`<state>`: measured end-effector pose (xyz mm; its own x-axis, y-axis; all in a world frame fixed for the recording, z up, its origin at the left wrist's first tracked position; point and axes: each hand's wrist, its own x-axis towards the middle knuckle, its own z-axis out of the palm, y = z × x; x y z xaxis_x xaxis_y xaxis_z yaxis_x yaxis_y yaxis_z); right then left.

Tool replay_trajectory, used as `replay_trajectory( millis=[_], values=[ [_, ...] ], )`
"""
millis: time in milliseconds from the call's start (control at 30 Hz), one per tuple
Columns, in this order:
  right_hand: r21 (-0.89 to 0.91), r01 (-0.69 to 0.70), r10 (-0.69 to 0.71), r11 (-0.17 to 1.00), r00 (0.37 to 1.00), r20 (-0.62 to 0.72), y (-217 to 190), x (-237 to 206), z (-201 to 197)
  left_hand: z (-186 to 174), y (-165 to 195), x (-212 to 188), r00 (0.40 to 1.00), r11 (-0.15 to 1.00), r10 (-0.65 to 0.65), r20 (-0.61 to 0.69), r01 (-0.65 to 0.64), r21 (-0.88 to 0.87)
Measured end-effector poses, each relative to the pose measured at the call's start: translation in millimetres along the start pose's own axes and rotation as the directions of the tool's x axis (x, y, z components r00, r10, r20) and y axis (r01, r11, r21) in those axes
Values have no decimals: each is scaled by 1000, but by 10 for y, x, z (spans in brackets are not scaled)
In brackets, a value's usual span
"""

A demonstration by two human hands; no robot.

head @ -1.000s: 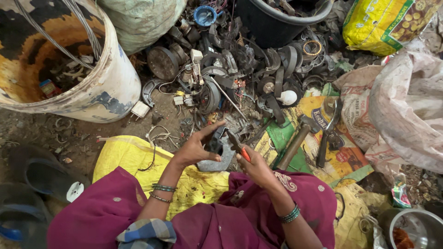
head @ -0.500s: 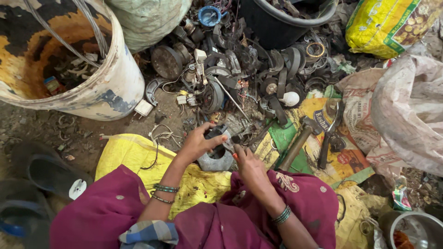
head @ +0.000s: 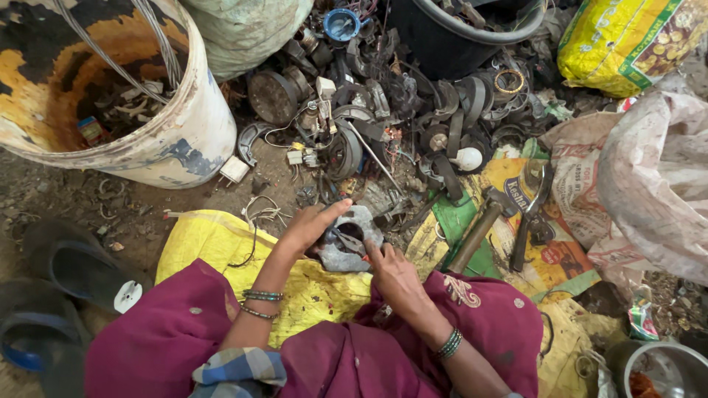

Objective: The person sits on the ground in a scrap yard and dismantles metal parts. They hold a metal component on a hexagonal stone anvil, grip and bend pieces with orange-handled pliers, then strike the parts with a hammer, working through pieces one at a time.

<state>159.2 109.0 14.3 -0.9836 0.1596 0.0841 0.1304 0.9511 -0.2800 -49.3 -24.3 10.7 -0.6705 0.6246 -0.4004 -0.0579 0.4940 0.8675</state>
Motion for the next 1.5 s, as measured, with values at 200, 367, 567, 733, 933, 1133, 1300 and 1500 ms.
replay_trajectory(
  millis=[200, 367, 567, 733, 933, 1133, 1300, 1500],
  values=[
    [79, 132, -118, 988, 979, -163, -22, -94, 10, -122, -160, 107, 982, 887, -146, 116, 182, -425],
    [678, -285, 272, 677, 954, 129, 245, -75, 292, -89, -74, 56, 989, 856, 126, 72, -72, -512],
    [800, -469, 309, 373, 876, 370, 352, -51, 383, -93, 125, -127, 963, 806, 254, 91, -158, -571],
    [782, -556, 330, 283, 822, 465, 219, -21, 165, -78, 208, -208, 931, 748, 348, 113, -203, -632],
    [854, -521, 197, 11, 838, 509, 220, -1, 73, 1, 179, -204, 938, 770, 328, 110, -198, -607],
    [849, -526, 183, 56, 841, 509, 256, -24, 151, 49, 161, -188, 947, 805, 305, 103, -199, -559],
    [833, -552, 195, 36, 822, 535, 253, -11, 128, 77, 156, -186, 934, 818, 344, 96, -248, -519],
    [829, -559, 190, -2, 814, 549, 225, 2, 78, 97, 153, -182, 921, 819, 376, 101, -279, -502]
  ],
)
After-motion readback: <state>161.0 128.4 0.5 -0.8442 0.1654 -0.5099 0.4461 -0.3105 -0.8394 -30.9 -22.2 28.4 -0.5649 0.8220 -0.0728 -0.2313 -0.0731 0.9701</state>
